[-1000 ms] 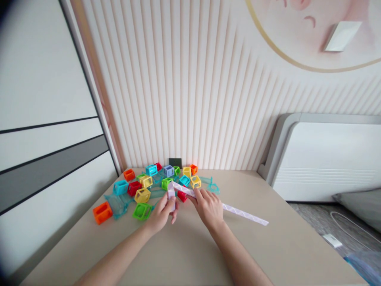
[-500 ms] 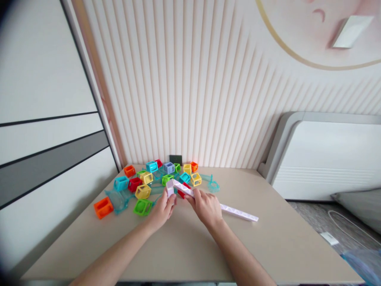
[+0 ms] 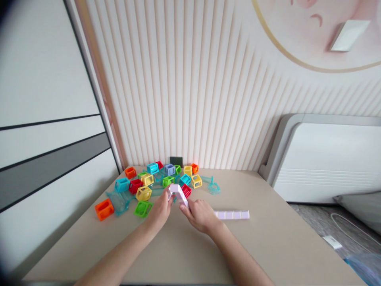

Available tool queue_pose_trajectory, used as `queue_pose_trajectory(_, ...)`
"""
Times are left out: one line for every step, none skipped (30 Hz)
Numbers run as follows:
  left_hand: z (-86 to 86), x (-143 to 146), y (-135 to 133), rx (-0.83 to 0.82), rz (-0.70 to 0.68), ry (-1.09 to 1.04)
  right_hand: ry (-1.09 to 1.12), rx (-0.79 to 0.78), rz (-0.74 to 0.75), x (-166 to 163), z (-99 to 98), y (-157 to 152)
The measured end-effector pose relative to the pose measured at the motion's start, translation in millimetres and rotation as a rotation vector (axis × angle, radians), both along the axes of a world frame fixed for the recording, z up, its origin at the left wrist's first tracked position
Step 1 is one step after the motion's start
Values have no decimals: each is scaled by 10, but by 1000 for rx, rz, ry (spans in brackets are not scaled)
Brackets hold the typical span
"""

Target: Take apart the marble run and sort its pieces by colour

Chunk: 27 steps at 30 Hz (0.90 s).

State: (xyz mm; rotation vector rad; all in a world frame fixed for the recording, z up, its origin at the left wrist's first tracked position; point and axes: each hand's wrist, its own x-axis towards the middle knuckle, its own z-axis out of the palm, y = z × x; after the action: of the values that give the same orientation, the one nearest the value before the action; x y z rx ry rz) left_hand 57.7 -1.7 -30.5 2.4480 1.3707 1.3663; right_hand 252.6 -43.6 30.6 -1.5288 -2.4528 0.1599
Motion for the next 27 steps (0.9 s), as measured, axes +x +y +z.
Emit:
queue_pose_trajectory(9, -4, -6, -8, 1, 39, 24, -58, 51, -1, -12, -3)
queue_pose_trajectory(25, -6, -18, -26, -2, 86, 31, -115, 102, -6, -33, -5)
queue_pose_trajectory(45, -5, -33, -49, -9, 139, 18, -159, 148, -14, -62, -5)
queue_pose_trajectory(69, 0, -52, -73, -14, 187, -7, -186, 188, -26, -96, -3)
queue_pose_trajectory(92, 7, -71, -95, -18, 226, -38, -190, 215, -41, -131, 1)
queue_pose_trajectory(111, 15, -88, -111, -17, 249, -63, -176, 230, -55, -163, 6)
queue_pose_trajectory(124, 23, -100, -122, -10, 253, -77, -155, 237, -65, -187, 13)
queue_pose_trajectory(130, 29, -106, -131, 0, 239, -78, -132, 236, -69, -200, 20)
queue_pose_trajectory(127, 31, -104, -137, 13, 208, -67, -109, 227, -64, -198, 26)
queue_pose_trajectory(118, 28, -93, -144, 27, 162, -44, -84, 215, -50, -183, 32)
queue_pose_trajectory(106, 21, -76, -153, 43, 105, -14, -56, 203, -26, -155, 37)
queue_pose_trajectory(94, 9, -54, -167, 63, 41, 19, -21, 199, 4, -119, 42)
queue_pose_trajectory(84, -5, -30, -186, 87, -23, 48, 23, 199, 41, -78, 48)
queue_pose_trajectory(81, -21, -7, -209, 116, -85, 68, 76, 204, 80, -37, 56)
queue_pose_trajectory(84, -36, 12, -233, 148, -142, 78, 129, 211, 119, -1, 66)
queue_pose_trajectory(95, -48, 24, -254, 176, -192, 81, 180, 217, 157, 26, 79)
queue_pose_trajectory(111, -56, 30, -271, 191, -232, 80, 225, 218, 191, 42, 92)
queue_pose_trajectory(129, -60, 28, -279, 189, -265, 79, 264, 215, 220, 45, 105)
queue_pose_trajectory(148, -61, 22, -277, 169, -289, 77, 293, 216, 242, 37, 116)
queue_pose_trajectory(164, -58, 12, -269, 137, -303, 75, 315, 223, 256, 18, 123)
queue_pose_trajectory(176, -54, 1, -259, 102, -309, 70, 330, 240, 262, -9, 124)
queue_pose_trajectory(183, -50, -7, -249, 70, -308, 64, 339, 265, 258, -39, 121)
queue_pose_trajectory(185, -48, -11, -243, 46, -303, 55, 338, 292, 247, -68, 112)
queue_pose_trajectory(185, -47, -11, -242, 30, -296, 46, 330, 316, 229, -93, 100)
queue_pose_trajectory(184, -49, -6, -246, 19, -288, 35, 316, 334, 207, -112, 84)
queue_pose_trajectory(184, -54, 2, -252, 11, -281, 18, 297, 345, 184, -121, 67)
queue_pose_trajectory(186, -60, 12, -257, 3, -273, -3, 274, 350, 162, -122, 49)
